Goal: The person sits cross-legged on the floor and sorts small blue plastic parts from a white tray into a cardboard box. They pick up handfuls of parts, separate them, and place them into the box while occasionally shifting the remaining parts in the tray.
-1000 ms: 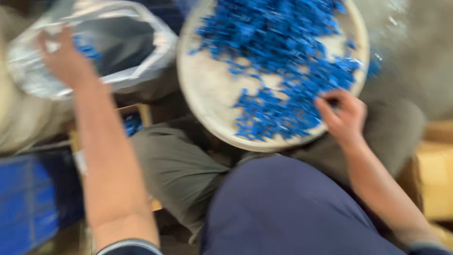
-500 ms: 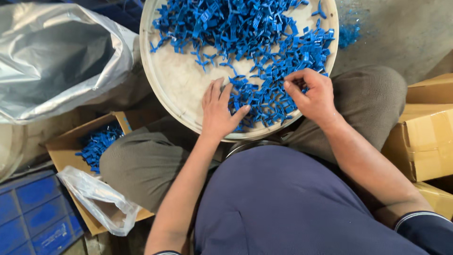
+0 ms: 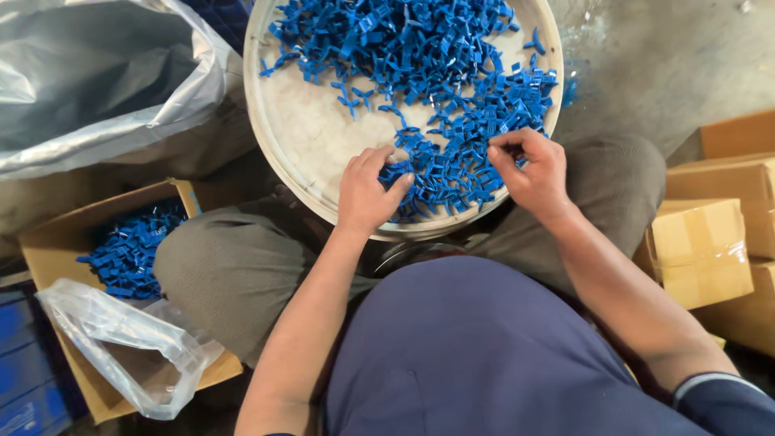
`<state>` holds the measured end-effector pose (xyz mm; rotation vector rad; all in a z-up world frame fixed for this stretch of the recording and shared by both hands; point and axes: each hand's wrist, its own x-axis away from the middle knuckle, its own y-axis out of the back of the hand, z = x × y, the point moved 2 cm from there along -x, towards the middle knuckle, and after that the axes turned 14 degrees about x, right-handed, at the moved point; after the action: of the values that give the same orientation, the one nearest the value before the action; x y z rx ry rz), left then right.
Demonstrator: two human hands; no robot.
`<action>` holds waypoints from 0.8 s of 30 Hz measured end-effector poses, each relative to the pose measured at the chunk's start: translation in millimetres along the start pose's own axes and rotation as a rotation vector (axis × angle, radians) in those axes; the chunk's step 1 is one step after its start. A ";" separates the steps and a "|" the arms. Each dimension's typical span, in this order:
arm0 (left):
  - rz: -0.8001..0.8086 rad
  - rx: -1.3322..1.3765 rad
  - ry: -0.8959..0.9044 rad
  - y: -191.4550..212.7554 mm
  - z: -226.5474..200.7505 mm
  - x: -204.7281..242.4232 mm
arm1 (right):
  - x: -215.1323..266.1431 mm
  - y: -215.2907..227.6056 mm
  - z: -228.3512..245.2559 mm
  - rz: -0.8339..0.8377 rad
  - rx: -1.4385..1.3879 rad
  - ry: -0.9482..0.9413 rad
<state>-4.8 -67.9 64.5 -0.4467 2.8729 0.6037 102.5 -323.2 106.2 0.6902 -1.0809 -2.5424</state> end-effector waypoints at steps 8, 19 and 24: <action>-0.026 0.041 0.147 9.3 -10.6 -13.8 | -47.8 20.1 27.1 0.629 0.388 0.327; 0.284 -0.234 0.080 46.9 -27.7 -104.4 | -160.8 -17.3 -19.7 0.419 0.740 -0.042; 0.425 -0.364 0.186 27.0 -7.5 -119.7 | -156.2 -52.6 -13.0 0.375 0.726 -0.109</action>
<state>98.3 -17.0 108.3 0.0806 3.0556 1.2248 236.9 -226.8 108.8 0.4387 -1.9868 -1.8620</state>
